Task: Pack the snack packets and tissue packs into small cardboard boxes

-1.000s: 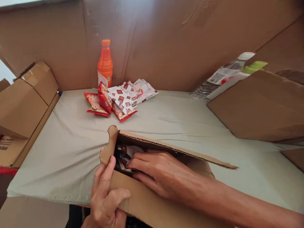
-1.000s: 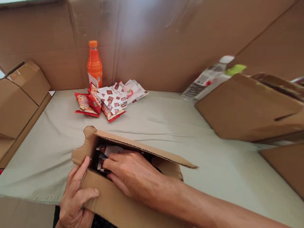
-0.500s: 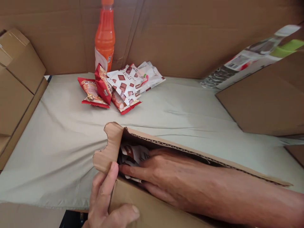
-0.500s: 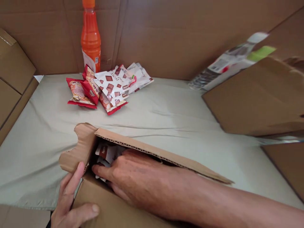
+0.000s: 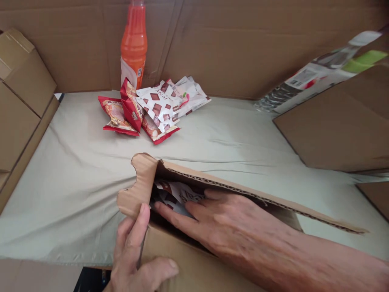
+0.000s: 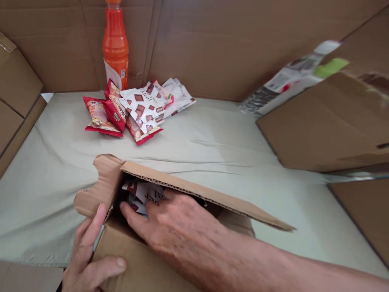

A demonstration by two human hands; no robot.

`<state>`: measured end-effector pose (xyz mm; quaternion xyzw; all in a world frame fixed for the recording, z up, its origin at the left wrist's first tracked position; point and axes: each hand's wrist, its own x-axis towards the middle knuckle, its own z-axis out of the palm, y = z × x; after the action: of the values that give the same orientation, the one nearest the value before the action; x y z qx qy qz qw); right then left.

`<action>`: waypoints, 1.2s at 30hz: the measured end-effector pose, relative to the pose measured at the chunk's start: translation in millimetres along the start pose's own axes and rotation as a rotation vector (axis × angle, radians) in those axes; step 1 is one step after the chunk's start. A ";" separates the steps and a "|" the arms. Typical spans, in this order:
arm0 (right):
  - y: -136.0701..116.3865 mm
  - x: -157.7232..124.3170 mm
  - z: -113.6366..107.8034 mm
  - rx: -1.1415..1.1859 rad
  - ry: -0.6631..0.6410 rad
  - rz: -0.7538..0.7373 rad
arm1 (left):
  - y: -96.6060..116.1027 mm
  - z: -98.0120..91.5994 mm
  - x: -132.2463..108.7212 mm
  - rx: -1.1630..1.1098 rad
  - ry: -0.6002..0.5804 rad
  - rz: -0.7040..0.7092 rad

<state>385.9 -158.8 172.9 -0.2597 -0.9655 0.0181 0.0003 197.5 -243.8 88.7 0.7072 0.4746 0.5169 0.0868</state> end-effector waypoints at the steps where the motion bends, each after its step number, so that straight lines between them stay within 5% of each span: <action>1: 0.7 1.7 1.0 0.001 -0.016 0.006 | -0.3 0.0 0.1 -0.005 0.000 0.003; 11: 16.1 9.1 6.7 0.316 0.046 0.073 | -18.7 -20.6 7.3 0.014 -0.205 0.130; 17: 15.9 11.0 -2.3 0.358 -0.001 -0.086 | -14.9 -18.4 9.5 0.003 -0.141 0.110; 24: 20.2 36.6 -20.2 0.290 -0.279 -0.111 | -6.9 -7.5 12.5 -0.027 0.004 0.049; 36: 20.8 24.6 -11.7 0.263 -0.321 0.071 | -12.1 -1.9 5.2 -0.093 0.034 0.090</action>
<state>375.1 -128.1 183.7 -0.2851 -0.9327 0.1850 -0.1203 189.0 -234.1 85.5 0.7142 0.4192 0.5535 0.0883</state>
